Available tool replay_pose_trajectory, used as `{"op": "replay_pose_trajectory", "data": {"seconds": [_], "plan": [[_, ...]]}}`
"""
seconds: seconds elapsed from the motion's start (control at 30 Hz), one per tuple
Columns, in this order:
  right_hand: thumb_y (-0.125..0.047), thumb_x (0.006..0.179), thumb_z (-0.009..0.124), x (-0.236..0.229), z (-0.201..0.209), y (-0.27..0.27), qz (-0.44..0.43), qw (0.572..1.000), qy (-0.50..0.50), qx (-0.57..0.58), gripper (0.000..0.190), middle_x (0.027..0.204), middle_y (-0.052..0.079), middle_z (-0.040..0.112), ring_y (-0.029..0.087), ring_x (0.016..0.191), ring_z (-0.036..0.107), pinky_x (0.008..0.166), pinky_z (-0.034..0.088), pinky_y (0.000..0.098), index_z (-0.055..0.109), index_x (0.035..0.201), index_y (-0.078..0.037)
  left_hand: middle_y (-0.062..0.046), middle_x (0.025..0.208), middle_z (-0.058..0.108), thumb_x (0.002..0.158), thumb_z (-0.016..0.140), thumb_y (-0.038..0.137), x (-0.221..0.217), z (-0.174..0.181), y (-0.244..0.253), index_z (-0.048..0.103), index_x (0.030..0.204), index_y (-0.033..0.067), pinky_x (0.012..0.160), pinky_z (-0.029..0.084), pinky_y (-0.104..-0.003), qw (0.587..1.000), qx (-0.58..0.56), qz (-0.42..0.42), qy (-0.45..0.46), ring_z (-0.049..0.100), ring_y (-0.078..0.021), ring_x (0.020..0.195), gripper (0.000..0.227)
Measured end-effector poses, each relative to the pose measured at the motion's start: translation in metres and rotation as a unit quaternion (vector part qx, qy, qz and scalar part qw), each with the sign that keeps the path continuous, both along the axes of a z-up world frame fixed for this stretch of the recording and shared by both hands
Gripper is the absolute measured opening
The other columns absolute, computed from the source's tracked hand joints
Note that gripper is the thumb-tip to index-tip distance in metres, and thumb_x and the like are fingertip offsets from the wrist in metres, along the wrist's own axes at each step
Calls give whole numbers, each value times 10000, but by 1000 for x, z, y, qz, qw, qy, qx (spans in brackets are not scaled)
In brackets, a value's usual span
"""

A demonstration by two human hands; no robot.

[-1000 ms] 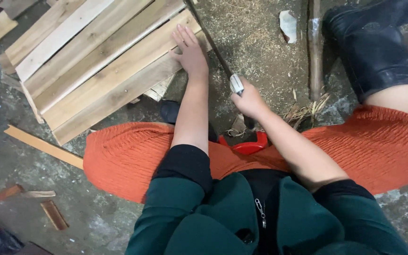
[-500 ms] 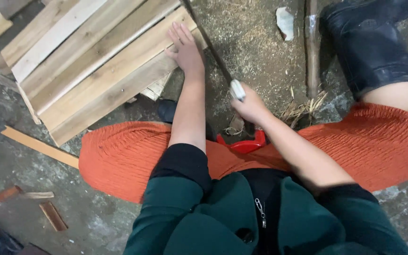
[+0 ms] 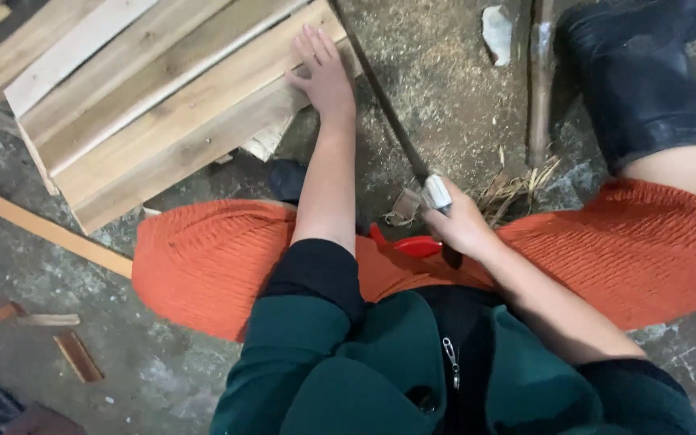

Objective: Sanding a wooden plank by hand using sandpaper and a sanding block to smooth the surface.

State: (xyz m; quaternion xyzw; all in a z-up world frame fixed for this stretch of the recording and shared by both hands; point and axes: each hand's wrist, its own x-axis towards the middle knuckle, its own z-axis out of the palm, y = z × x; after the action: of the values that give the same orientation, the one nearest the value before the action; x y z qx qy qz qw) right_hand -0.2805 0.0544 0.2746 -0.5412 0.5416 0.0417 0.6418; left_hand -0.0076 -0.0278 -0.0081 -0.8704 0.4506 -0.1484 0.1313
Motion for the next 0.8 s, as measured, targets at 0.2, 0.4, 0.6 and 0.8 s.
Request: {"op": "replay_pose_trajectory", "data": {"seconds": [0.2,0.4,0.6,0.8], "plan": [[-13,775,524,62,-51,-43,-10,999,15,-30,672,1000,197,671,227,541,607,481,507,344,452,1443,-9,-255,1646,123,1028,609,213,0,29,5,297,1605,42,1031,384,-769,992,80,-7,94,172,-420,1512,678],[15,832,557,-5,8,0,35,999,-17,0,530,964,130,705,156,540,579,467,481,292,471,1354,-19,-220,1643,164,1004,668,228,-1,30,2,332,1600,71,1034,401,-761,995,72,6,67,189,-423,1488,702],[26,882,526,7,6,-28,46,998,10,30,273,729,72,585,182,484,571,443,517,313,513,1151,-17,-255,1662,39,980,549,30,0,72,-3,185,1642,13,1113,272,-767,968,138,22,211,42,-414,1529,756],[-54,850,544,59,-68,-45,68,994,49,-74,738,1292,291,587,254,673,680,581,601,331,304,1539,58,-254,1644,158,1003,626,121,1,25,3,316,1589,22,1051,354,-747,994,54,-4,94,181,-389,1519,670]]}}
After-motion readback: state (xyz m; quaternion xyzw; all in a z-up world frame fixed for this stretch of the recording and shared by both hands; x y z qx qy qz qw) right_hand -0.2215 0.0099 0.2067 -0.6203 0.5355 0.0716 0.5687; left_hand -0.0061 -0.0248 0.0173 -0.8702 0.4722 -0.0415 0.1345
